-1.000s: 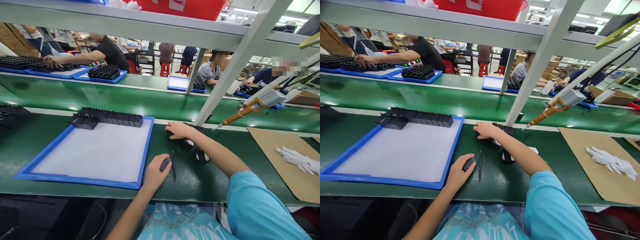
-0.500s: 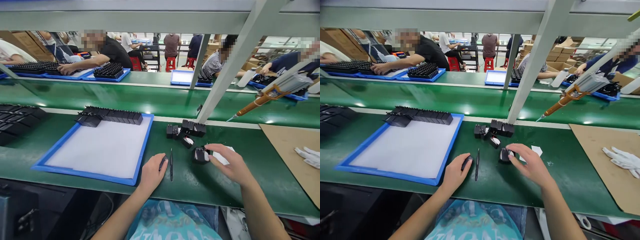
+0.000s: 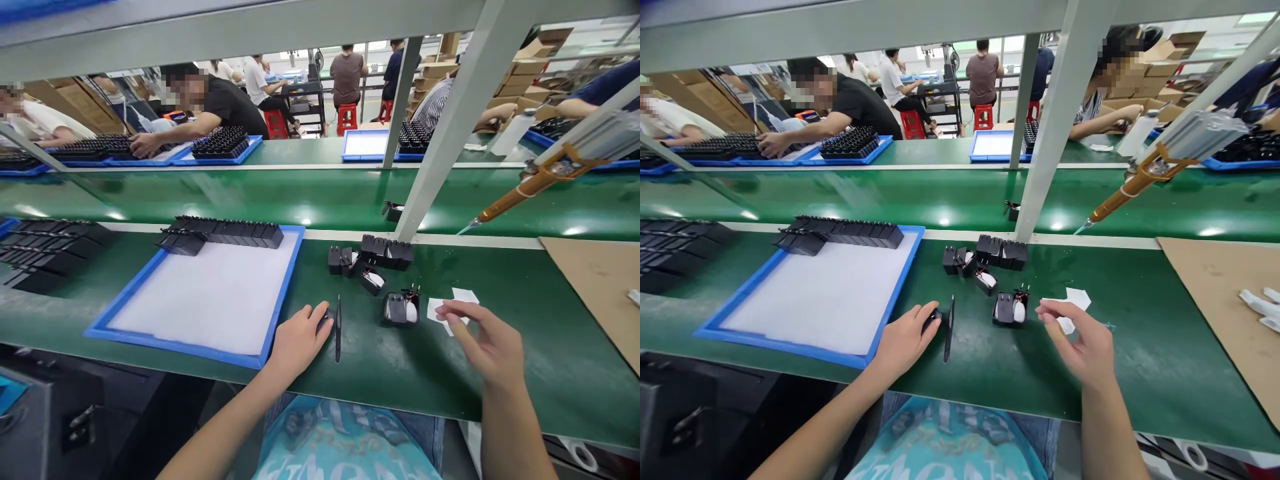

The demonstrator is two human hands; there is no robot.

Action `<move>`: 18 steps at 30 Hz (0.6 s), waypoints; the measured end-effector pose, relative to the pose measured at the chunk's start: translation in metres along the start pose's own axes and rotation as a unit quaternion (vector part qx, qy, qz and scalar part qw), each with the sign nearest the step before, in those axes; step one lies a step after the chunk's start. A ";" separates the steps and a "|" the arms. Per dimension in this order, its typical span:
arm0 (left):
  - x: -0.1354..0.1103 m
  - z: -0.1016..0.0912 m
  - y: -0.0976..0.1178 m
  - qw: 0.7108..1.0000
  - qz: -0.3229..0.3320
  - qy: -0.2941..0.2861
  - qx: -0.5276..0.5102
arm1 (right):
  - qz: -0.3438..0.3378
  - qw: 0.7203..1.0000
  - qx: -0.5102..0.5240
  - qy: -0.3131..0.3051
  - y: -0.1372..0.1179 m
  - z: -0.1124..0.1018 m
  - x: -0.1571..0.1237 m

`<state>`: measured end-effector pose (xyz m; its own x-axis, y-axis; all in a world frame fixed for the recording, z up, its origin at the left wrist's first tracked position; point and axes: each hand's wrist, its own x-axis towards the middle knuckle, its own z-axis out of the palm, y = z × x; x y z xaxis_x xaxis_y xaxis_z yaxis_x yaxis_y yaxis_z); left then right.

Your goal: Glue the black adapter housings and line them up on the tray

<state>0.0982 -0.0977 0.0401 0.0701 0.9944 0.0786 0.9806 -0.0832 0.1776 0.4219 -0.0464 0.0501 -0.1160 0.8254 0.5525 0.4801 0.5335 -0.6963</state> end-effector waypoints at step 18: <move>0.005 -0.003 -0.006 0.693 -0.149 -0.073 -0.701 | 0.017 0.998 -0.040 0.051 0.009 0.003 0.003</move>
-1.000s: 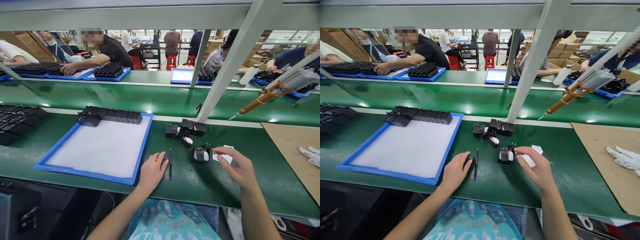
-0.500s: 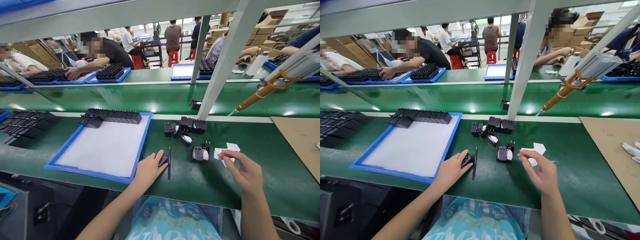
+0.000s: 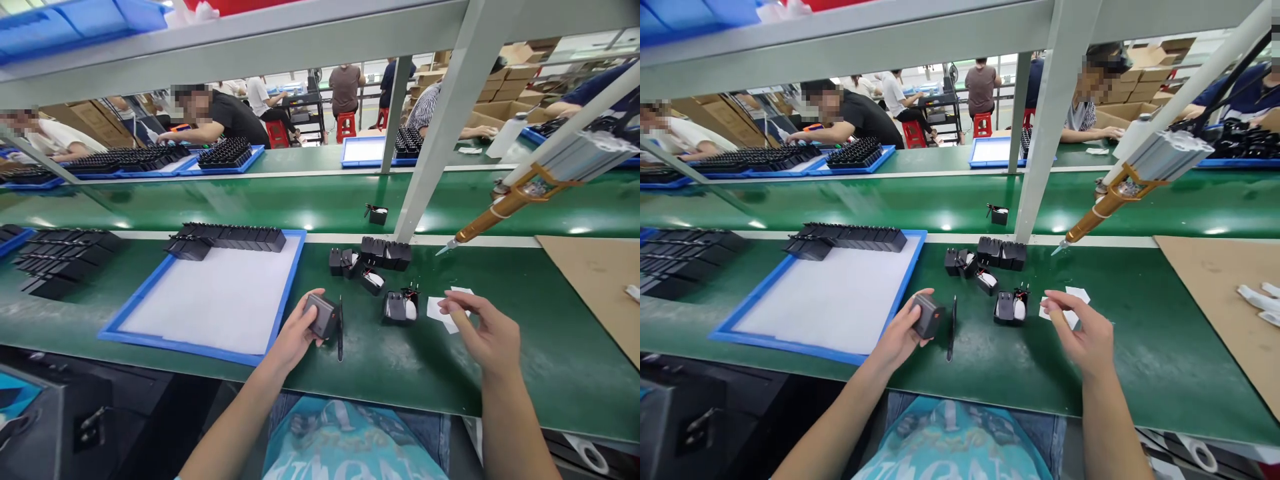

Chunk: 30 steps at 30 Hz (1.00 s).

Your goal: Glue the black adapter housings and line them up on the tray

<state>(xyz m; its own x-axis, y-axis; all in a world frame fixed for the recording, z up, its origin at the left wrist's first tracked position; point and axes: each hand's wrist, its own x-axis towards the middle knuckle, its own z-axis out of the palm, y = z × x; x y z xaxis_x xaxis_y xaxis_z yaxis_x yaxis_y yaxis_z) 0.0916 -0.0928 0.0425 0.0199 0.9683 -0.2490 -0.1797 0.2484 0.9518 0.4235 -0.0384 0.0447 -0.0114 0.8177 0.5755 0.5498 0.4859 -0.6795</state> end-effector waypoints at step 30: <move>-0.019 -0.020 0.021 0.960 0.080 0.005 -0.267 | 0.264 0.944 0.157 0.122 0.118 -0.018 0.183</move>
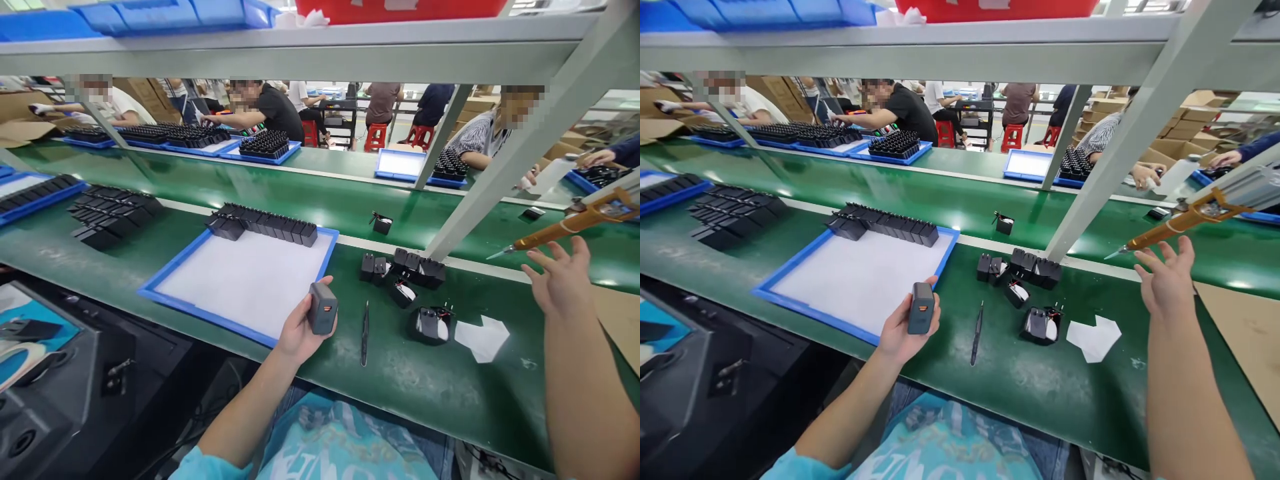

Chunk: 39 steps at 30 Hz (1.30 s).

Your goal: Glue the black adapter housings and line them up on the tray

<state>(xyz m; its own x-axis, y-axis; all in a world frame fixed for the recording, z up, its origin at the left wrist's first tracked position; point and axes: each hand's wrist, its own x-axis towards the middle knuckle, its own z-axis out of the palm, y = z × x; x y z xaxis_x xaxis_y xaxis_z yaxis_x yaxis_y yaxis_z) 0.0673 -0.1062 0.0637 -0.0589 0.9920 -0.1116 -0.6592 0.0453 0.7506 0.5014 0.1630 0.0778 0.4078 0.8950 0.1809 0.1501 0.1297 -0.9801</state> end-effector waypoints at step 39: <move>-0.012 0.006 0.005 0.986 -0.028 -0.016 -0.163 | -0.120 0.991 0.051 -0.024 -0.032 0.011 -0.185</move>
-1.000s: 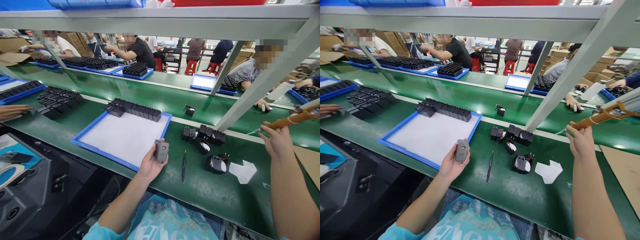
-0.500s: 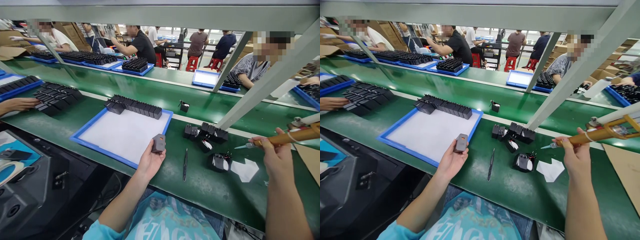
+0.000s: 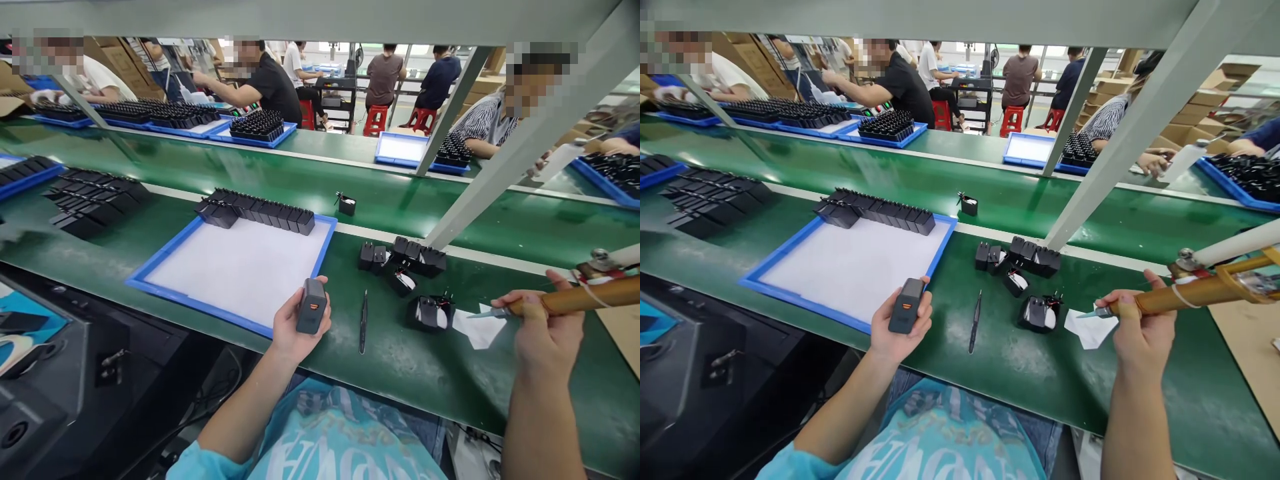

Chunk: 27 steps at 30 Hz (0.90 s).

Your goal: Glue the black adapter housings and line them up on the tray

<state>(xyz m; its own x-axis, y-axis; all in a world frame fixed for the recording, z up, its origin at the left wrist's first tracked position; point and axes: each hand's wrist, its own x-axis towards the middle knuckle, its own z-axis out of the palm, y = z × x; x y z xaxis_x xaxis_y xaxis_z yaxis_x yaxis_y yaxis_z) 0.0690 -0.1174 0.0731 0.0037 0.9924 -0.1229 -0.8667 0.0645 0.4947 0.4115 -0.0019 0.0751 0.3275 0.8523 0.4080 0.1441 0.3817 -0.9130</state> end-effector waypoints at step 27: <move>-0.005 0.002 0.002 0.979 0.082 -0.023 0.187 | -0.027 0.999 0.011 0.042 0.006 -0.006 -0.003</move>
<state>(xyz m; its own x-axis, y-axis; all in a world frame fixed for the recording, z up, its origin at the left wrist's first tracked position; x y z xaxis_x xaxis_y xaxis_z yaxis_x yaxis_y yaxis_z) 0.0682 -0.1218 0.0768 -0.0908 0.9957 0.0191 -0.6140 -0.0711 0.7861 0.4169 -0.0047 0.0683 0.3977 0.7976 0.4534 0.1438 0.4339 -0.8894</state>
